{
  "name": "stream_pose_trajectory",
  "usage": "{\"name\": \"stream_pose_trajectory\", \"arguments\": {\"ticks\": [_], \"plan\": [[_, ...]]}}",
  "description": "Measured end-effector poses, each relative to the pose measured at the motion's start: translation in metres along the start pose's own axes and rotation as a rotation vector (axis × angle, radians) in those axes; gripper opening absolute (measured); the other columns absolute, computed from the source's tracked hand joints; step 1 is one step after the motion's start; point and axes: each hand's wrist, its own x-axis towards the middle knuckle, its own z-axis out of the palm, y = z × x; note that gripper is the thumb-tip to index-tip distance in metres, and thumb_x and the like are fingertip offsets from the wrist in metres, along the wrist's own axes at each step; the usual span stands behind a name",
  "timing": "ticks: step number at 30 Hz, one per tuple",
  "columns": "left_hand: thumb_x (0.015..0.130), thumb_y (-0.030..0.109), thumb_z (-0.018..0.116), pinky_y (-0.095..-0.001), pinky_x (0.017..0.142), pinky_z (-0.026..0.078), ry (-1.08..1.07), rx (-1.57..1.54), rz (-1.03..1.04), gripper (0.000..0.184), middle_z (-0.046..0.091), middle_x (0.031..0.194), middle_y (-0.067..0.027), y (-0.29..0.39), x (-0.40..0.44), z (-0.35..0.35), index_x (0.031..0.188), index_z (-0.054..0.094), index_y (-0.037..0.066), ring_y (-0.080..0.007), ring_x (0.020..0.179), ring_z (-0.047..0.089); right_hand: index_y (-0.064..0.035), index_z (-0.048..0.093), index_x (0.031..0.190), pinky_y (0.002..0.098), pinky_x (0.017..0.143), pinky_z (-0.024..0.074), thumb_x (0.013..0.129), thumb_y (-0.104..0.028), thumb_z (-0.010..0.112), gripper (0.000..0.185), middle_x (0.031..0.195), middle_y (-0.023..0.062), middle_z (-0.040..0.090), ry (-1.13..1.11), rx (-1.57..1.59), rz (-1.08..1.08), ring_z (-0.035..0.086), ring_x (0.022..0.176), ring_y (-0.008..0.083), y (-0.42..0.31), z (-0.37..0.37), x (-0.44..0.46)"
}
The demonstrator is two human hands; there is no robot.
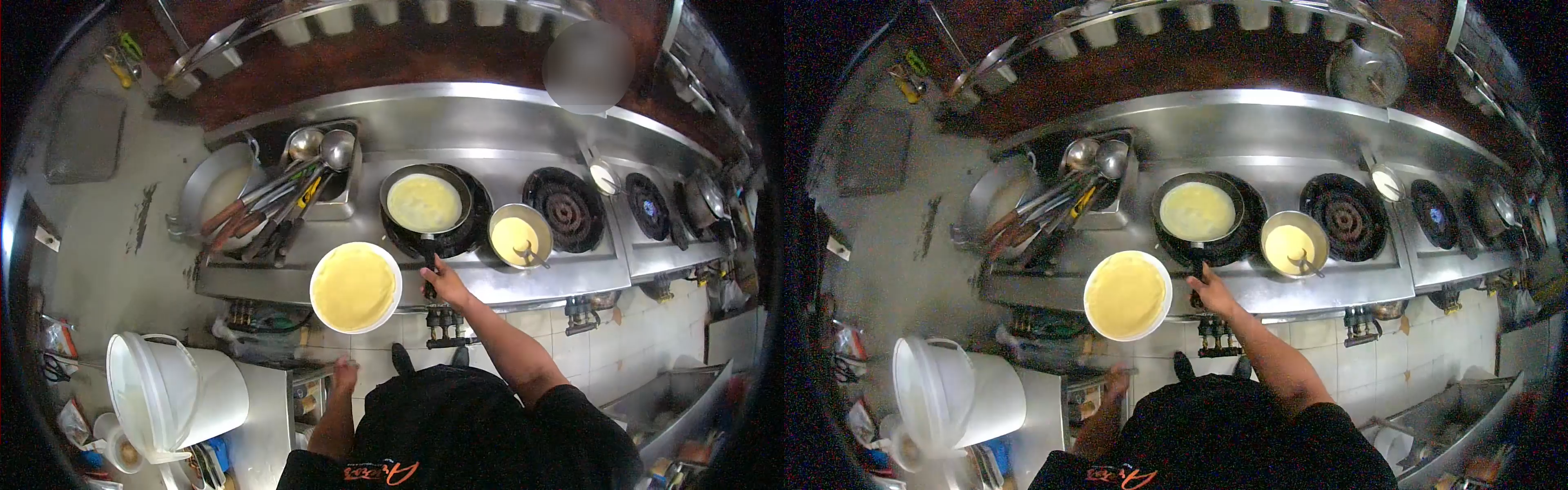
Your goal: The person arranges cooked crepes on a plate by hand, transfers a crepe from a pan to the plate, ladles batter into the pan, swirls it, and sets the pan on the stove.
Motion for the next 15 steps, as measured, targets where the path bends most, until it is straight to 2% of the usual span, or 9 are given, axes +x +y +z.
{"name": "stream_pose_trajectory", "arguments": {"ticks": [3, 4, 5, 6, 7, 9, 11, 13, 15], "plan": [[0.091, 0.018, 0.059, -0.0368, 0.084, 0.050, -0.250, 0.281, -0.128, 0.054, 0.068, 0.100, -0.0100, -0.083, 0.006, -0.004, 0.140, 0.041, 0.009, -0.0221, 0.088, 0.065, -0.0067, 0.046, 0.128, 0.0294, 0.057, 0.0486, 0.096, -0.025, 0.060, 0.040, 0.091, 0.0027, 0.058, 0.017, 0.065, 0.018, 0.060, 0.065, 0.0142, -0.034, 0.018, -0.005], [0.091, 0.019, 0.060, -0.0365, 0.083, 0.051, -0.459, 0.186, -0.136, 0.051, 0.067, 0.105, -0.0109, -0.108, 0.002, -0.010, 0.138, 0.046, 0.006, -0.0220, 0.090, 0.065, -0.0047, 0.047, 0.126, 0.0298, 0.056, 0.0490, 0.095, -0.026, 0.060, 0.039, 0.090, 0.0041, 0.060, 0.021, 0.073, -0.010, 0.061, 0.064, 0.0145, -0.035, 0.020, -0.003], [0.092, 0.020, 0.061, -0.0361, 0.081, 0.052, -0.579, 0.090, -0.157, 0.047, 0.068, 0.107, -0.0113, -0.113, -0.001, -0.014, 0.134, 0.051, 0.004, -0.0217, 0.091, 0.065, -0.0026, 0.048, 0.123, 0.0302, 0.055, 0.0493, 0.095, -0.027, 0.060, 0.038, 0.089, 0.0054, 0.062, 0.022, 0.079, -0.040, 0.061, 0.063, 0.0148, -0.037, 0.022, -0.001], [0.092, 0.020, 0.062, -0.0356, 0.080, 0.053, -0.698, -0.004, -0.189, 0.043, 0.068, 0.110, -0.0117, -0.117, -0.005, -0.018, 0.130, 0.055, 0.002, -0.0215, 0.091, 0.065, -0.0017, 0.048, 0.124, 0.0309, 0.056, 0.0499, 0.096, -0.026, 0.059, 0.039, 0.089, 0.0059, 0.062, 0.024, 0.134, 0.072, 0.061, 0.065, 0.0144, -0.040, 0.023, -0.001], [0.090, 0.020, 0.063, -0.0353, 0.078, 0.053, -0.752, 0.095, -0.195, 0.041, 0.068, 0.107, -0.0115, -0.111, -0.009, -0.027, 0.127, 0.057, 0.002, -0.0211, 0.089, 0.065, -0.0037, 0.048, 0.125, 0.0303, 0.057, 0.0494, 0.096, -0.023, 0.058, 0.036, 0.090, 0.0047, 0.060, 0.045, 0.075, 0.073, 0.061, 0.066, 0.0143, -0.037, 0.021, -0.003], [0.087, 0.018, 0.064, -0.0347, 0.074, 0.053, -0.792, 0.346, -0.207, 0.036, 0.068, 0.102, -0.0113, -0.079, -0.022, -0.034, 0.120, 0.062, 0.003, -0.0202, 0.085, 0.065, -0.0078, 0.048, 0.127, 0.0292, 0.059, 0.0485, 0.098, -0.018, 0.054, 0.032, 0.092, 0.0024, 0.056, 0.082, -0.044, 0.072, 0.060, 0.067, 0.0140, -0.018, 0.015, -0.006], [0.084, 0.017, 0.066, -0.0341, 0.071, 0.053, -0.796, 0.543, -0.209, 0.031, 0.069, 0.097, -0.0111, -0.050, -0.035, -0.040, 0.113, 0.066, 0.004, -0.0192, 0.080, 0.065, -0.0077, 0.047, 0.128, 0.0292, 0.060, 0.0492, 0.098, -0.017, 0.053, 0.033, 0.090, 0.0021, 0.057, 0.072, -0.163, -0.096, 0.061, 0.067, 0.0146, 0.005, 0.002, -0.008], [0.081, 0.016, 0.068, -0.0335, 0.067, 0.053, -0.790, 0.643, -0.203, 0.027, 0.069, 0.092, -0.0109, -0.015, -0.059, -0.033, 0.106, 0.070, 0.004, -0.0183, 0.075, 0.064, -0.0070, 0.047, 0.128, 0.0294, 0.061, 0.0500, 0.097, -0.017, 0.053, 0.033, 0.088, 0.0023, 0.058, 0.046, -0.140, -0.119, 0.061, 0.067, 0.0155, 0.012, -0.005, -0.017], [0.078, 0.015, 0.070, -0.0329, 0.063, 0.053, -0.766, 0.699, -0.184, 0.023, 0.070, 0.087, -0.0107, 0.002, -0.074, -0.027, 0.099, 0.074, 0.005, -0.0174, 0.071, 0.064, -0.0056, 0.047, 0.127, 0.0297, 0.062, 0.0508, 0.097, -0.018, 0.053, 0.033, 0.084, 0.0033, 0.059, 0.004, 0.029, 0.000, 0.061, 0.067, 0.0166, 0.011, -0.006, -0.027]]}}
